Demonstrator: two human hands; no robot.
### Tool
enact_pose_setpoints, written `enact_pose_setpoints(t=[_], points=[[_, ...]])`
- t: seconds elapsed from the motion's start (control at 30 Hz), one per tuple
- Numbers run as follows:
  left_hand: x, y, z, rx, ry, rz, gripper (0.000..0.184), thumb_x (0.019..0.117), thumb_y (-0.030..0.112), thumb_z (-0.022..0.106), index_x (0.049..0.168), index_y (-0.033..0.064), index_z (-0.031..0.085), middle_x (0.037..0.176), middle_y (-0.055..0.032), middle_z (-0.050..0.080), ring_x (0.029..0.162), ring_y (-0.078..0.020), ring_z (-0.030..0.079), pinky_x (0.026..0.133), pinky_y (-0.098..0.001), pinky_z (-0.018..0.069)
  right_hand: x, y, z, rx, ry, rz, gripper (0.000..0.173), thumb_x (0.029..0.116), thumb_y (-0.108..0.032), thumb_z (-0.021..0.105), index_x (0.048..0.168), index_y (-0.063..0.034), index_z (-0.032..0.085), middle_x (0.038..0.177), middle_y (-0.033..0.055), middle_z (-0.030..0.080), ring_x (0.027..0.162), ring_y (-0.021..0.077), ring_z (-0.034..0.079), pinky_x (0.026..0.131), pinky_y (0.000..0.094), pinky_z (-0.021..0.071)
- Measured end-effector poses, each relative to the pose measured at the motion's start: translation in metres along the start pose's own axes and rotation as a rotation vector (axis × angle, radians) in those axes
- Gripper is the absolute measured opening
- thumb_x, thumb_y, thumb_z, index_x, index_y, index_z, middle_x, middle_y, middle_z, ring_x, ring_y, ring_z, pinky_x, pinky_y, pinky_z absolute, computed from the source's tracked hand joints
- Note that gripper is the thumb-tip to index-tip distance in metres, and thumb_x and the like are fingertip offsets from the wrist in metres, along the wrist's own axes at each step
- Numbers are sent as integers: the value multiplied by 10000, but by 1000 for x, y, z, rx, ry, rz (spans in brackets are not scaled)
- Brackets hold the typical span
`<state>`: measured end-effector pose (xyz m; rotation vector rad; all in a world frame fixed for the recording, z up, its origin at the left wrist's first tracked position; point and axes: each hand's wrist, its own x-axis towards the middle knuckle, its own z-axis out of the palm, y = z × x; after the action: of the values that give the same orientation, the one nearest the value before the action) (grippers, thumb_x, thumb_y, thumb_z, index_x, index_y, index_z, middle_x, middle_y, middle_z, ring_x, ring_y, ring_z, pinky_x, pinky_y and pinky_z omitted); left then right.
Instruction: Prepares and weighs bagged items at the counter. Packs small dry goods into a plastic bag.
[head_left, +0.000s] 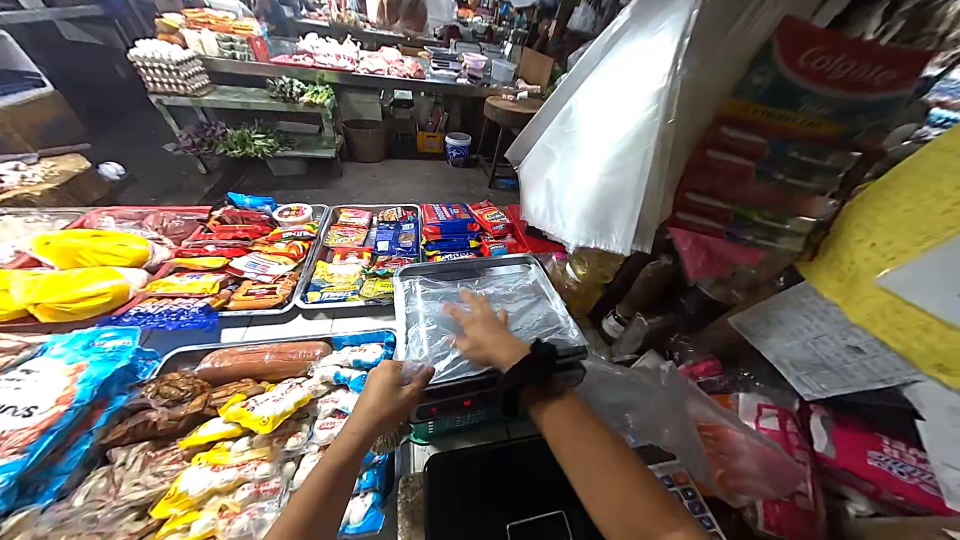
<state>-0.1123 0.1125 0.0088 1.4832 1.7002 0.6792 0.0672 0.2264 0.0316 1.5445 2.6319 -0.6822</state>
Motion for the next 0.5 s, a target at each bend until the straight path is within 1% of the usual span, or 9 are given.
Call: enact_pose_setpoints(t=[0.03,0.07,0.13,0.2,0.27,0.33,0.37,0.43,0.5], points=[[-1,-2,0,-21,-6,-1,374,1014,353,618,799,50,666,662,-25,588,603,-144,566,632,-407,477,0,-4,11,20,-87,8,621,1028,-394,577,1604,-278,375,1716,150,146,1565,464,80,1108,837,95],[-2,-3,-2,-51,-17,7,328,1011,341,623,885,46,692,691,-23,611,606,-130,571,632,-387,486,-1,-7,16,22,-128,23,642,1042,-433,547,1624,-280,323,1724,149,101,1570,460,31,1114,836,54],[-8,-7,-8,-142,-57,11,331,1009,307,639,1197,38,683,782,-20,666,617,-93,592,623,-320,518,-7,-8,17,45,-24,33,635,1031,-422,563,1610,-259,361,1717,166,124,1571,453,54,1138,810,76],[-12,-11,-10,-252,-54,-1,388,1010,268,645,1329,50,620,742,6,646,537,-57,547,519,-251,473,-12,-12,17,53,100,-3,594,1042,-422,534,1597,-267,389,1712,159,157,1579,417,79,1177,759,86],[-13,-14,-9,-357,-42,-19,384,1010,236,647,1345,52,608,661,17,615,453,-48,485,430,-225,403,-15,-20,27,70,61,-92,534,1063,-422,484,1570,-257,446,1700,143,222,1578,397,122,1188,746,86],[-15,-15,-7,-390,-33,-9,352,1006,229,653,1301,41,622,646,22,603,446,-45,472,426,-217,392,-17,-27,32,85,-118,-180,478,1106,-355,405,1546,-188,483,1687,171,247,1575,412,123,1176,770,42],[-16,-14,-6,-381,-31,-3,332,1004,230,652,1273,38,635,653,24,603,456,-45,479,436,-220,401,-19,-28,32,103,-129,-199,465,1113,-327,380,1529,-160,505,1686,175,247,1576,406,121,1184,758,34],[-18,-15,-6,-358,-29,-11,279,1004,236,652,1198,36,665,645,28,601,457,-47,484,436,-223,404,-29,-23,26,172,56,-180,448,1104,-308,386,1481,-148,567,1659,159,323,1569,365,197,1220,705,75],[-20,-17,-6,-359,-52,-46,242,1009,242,647,1159,54,673,628,36,588,444,-48,472,426,-222,394,-47,-5,20,151,289,-33,410,1073,-328,459,1375,-149,670,1541,143,513,1496,348,379,1213,656,208]])
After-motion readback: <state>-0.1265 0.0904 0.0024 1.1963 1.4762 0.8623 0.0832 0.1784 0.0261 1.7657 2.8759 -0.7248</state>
